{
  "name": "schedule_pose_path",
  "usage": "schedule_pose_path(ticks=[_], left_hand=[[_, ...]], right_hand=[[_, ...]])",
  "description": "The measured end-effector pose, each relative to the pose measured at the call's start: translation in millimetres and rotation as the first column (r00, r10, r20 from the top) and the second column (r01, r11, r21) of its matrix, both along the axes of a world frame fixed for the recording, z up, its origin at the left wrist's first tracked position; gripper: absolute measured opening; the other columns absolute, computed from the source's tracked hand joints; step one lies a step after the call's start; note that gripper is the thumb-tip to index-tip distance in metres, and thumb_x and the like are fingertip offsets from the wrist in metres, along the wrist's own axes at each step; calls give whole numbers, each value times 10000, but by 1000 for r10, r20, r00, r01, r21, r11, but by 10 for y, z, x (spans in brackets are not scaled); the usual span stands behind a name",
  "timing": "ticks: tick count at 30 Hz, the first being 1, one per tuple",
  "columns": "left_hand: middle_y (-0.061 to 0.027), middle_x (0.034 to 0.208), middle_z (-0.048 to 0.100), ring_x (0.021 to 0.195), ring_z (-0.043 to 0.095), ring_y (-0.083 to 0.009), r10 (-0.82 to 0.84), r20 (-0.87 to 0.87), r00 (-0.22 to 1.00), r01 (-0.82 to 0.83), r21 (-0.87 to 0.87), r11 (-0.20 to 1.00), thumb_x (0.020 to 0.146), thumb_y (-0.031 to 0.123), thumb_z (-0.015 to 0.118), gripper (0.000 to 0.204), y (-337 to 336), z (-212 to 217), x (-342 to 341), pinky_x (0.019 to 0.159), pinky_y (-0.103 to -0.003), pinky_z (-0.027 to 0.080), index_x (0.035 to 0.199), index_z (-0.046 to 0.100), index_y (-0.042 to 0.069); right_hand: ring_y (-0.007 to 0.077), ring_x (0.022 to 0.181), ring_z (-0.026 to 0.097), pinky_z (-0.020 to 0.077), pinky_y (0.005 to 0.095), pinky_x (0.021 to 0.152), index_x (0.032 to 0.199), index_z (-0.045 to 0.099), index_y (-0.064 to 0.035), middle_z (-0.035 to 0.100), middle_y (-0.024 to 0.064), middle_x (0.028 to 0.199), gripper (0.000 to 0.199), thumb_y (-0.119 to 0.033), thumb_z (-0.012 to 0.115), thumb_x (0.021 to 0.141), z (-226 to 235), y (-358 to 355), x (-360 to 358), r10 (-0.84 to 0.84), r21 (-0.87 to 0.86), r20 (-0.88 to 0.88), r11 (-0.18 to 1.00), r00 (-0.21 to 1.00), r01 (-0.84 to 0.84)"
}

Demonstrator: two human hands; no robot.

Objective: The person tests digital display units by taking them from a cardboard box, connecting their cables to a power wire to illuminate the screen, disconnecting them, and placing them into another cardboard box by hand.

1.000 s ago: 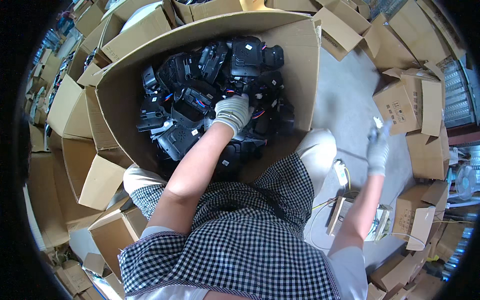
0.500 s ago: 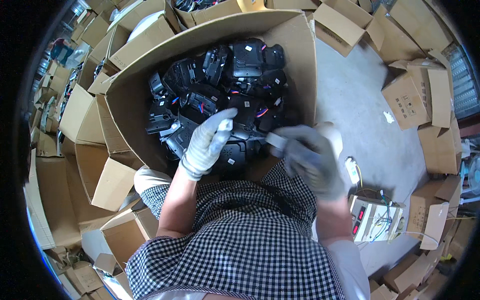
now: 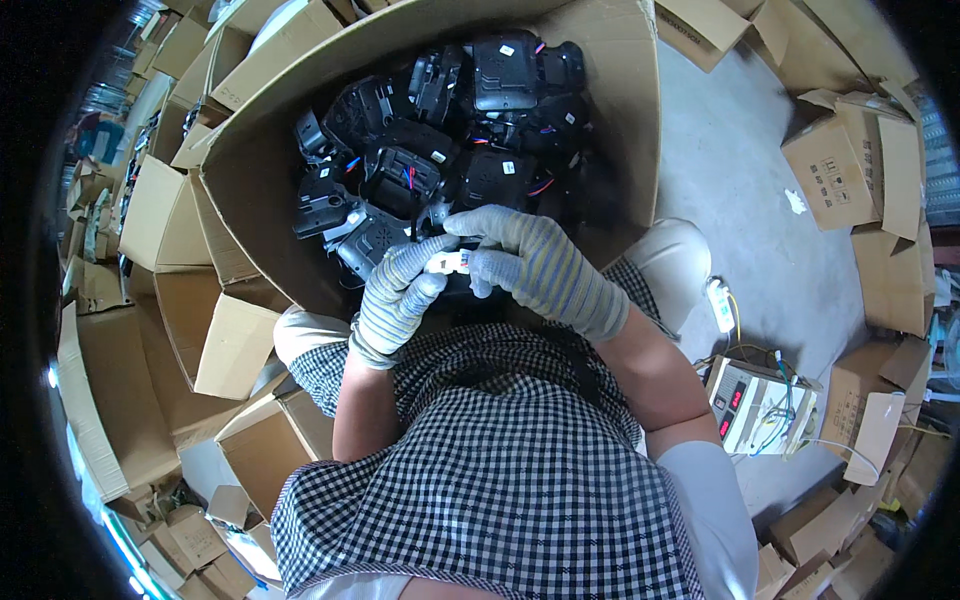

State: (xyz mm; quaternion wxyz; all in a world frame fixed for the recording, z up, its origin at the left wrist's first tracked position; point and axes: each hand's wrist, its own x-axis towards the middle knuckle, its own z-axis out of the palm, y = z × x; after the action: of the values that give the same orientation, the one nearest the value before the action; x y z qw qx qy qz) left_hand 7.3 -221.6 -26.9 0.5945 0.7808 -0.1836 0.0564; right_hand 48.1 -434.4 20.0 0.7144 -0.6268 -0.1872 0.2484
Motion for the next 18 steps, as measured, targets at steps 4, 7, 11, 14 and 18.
schedule_pose_path(ticks=[4,7,11,14,18], left_hand=[[-109,881,687,750,647,-245,-87,15,996,81,248,965,873,315,649,398,115,1,27,702,-324,479,1137,641,18],[-119,854,684,734,649,-273,-67,-8,998,67,283,957,859,322,657,390,132,59,25,683,-339,474,1112,655,25],[-110,825,671,732,641,-297,-20,-42,999,23,76,997,874,335,625,359,117,-68,-18,665,-364,475,1087,654,47],[-123,769,654,665,623,-314,-16,59,998,8,133,991,886,333,595,314,111,-31,11,616,-377,472,1030,661,63],[-95,670,623,608,618,-303,-53,40,998,48,119,992,896,373,566,290,119,29,-32,561,-371,465,943,667,106]], right_hand=[[69,584,548,447,199,533,1226,564,4,601,48,706,432,-222,608,861,81,-55,204,192,1,-218,981,957,-196],[68,527,512,407,178,473,1241,559,-9,603,55,694,473,-260,591,842,6,-16,285,278,14,-370,956,887,-294],[60,500,490,408,173,463,1267,547,-11,601,56,691,480,-233,561,842,-131,172,177,173,109,-322,983,931,-146],[71,500,494,412,196,479,1256,562,-25,597,61,683,434,-198,570,858,-292,184,131,126,17,-301,992,945,-127],[71,603,577,443,181,472,1322,488,6,620,61,767,457,-227,521,930,-265,265,63,263,-89,-253,952,931,-293]])
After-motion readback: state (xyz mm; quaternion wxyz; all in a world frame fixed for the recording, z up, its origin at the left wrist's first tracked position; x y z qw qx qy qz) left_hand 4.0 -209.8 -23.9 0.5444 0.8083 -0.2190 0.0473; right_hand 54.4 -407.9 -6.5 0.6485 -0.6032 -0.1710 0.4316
